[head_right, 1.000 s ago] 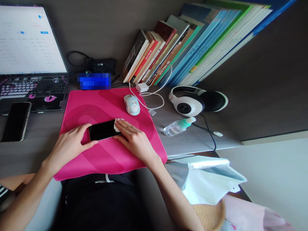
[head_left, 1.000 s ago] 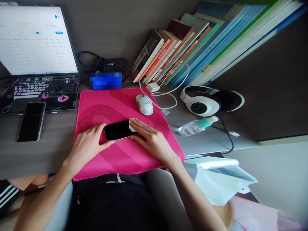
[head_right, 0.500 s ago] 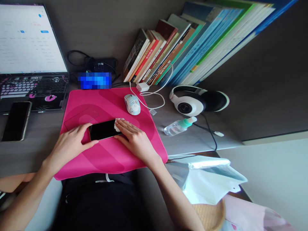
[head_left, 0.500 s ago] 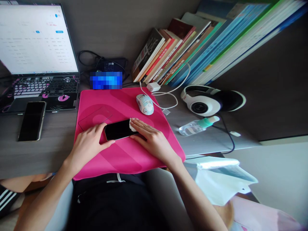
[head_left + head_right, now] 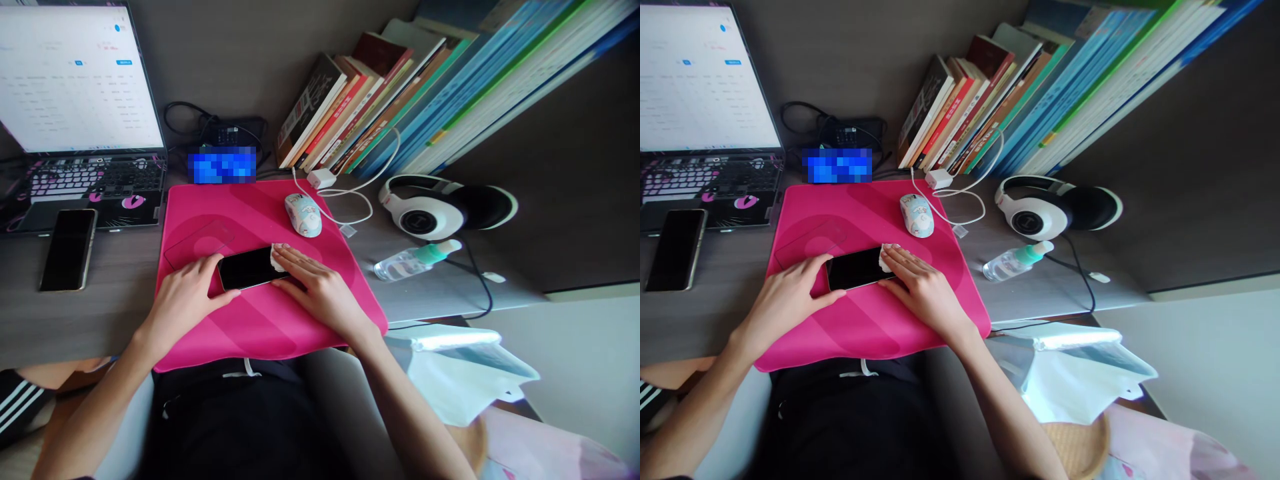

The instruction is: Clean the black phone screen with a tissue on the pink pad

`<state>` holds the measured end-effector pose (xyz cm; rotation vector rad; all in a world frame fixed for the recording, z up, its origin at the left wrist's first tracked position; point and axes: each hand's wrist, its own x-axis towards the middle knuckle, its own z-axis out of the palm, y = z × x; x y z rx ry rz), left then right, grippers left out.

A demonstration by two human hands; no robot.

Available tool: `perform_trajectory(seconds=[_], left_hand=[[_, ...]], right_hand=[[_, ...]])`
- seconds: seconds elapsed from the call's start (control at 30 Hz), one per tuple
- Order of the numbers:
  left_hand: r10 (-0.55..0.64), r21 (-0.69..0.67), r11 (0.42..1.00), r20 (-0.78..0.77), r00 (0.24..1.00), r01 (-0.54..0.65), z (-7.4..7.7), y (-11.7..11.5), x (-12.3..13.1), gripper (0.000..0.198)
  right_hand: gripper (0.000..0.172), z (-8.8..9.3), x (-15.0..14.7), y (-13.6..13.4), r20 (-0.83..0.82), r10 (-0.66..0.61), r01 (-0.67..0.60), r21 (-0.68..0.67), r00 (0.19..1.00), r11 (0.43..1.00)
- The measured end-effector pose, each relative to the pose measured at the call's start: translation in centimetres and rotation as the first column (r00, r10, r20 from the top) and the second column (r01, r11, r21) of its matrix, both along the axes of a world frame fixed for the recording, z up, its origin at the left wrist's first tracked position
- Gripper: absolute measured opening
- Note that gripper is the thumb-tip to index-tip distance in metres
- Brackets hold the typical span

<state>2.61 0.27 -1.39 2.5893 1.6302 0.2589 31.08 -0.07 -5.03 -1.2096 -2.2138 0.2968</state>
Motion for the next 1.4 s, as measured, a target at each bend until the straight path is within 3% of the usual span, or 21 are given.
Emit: perform_trajectory(seconds=[0.23, 0.53, 0.87, 1.1, 1.4], left_hand=[[0.002, 0.005, 1.000, -0.010, 1.000, -0.002, 0.3, 0.0, 0.1, 0.065], [0.026, -0.015, 1.000, -0.036, 0.999, -0.026, 0.8, -0.2, 0.5, 0.067], [0.007, 0.010, 1.000, -0.024, 1.000, -0.007, 0.3, -0.1, 0.2, 0.063], [-0.044, 0.006, 0.999, -0.014, 0.999, 0.044, -0.1, 0.3, -0.4, 0.069], [0.001, 0.015, 1.000, -0.028, 1.000, -0.001, 0.2, -0.1, 0.3, 0.066]], right_hand=[[0.052, 0.1, 0.0, -0.1, 0.030, -0.018, 0.017, 0.032, 0.999, 0.999], [0.035, -0.2, -1.0, -1.5, 0.131, -0.107, 0.068, 0.271, 0.986, 0.960], [0.042, 0.6, -0.3, -3.4, 0.201, -0.074, 0.022, 0.249, 0.977, 0.968], [0.038, 0.3, -2.6, -1.0, 0.094, -0.097, 0.078, 0.188, 0.991, 0.979], [0.054, 0.7, -3.3, -0.1, 0.105, 0.009, -0.018, 0.083, 0.994, 0.996]])
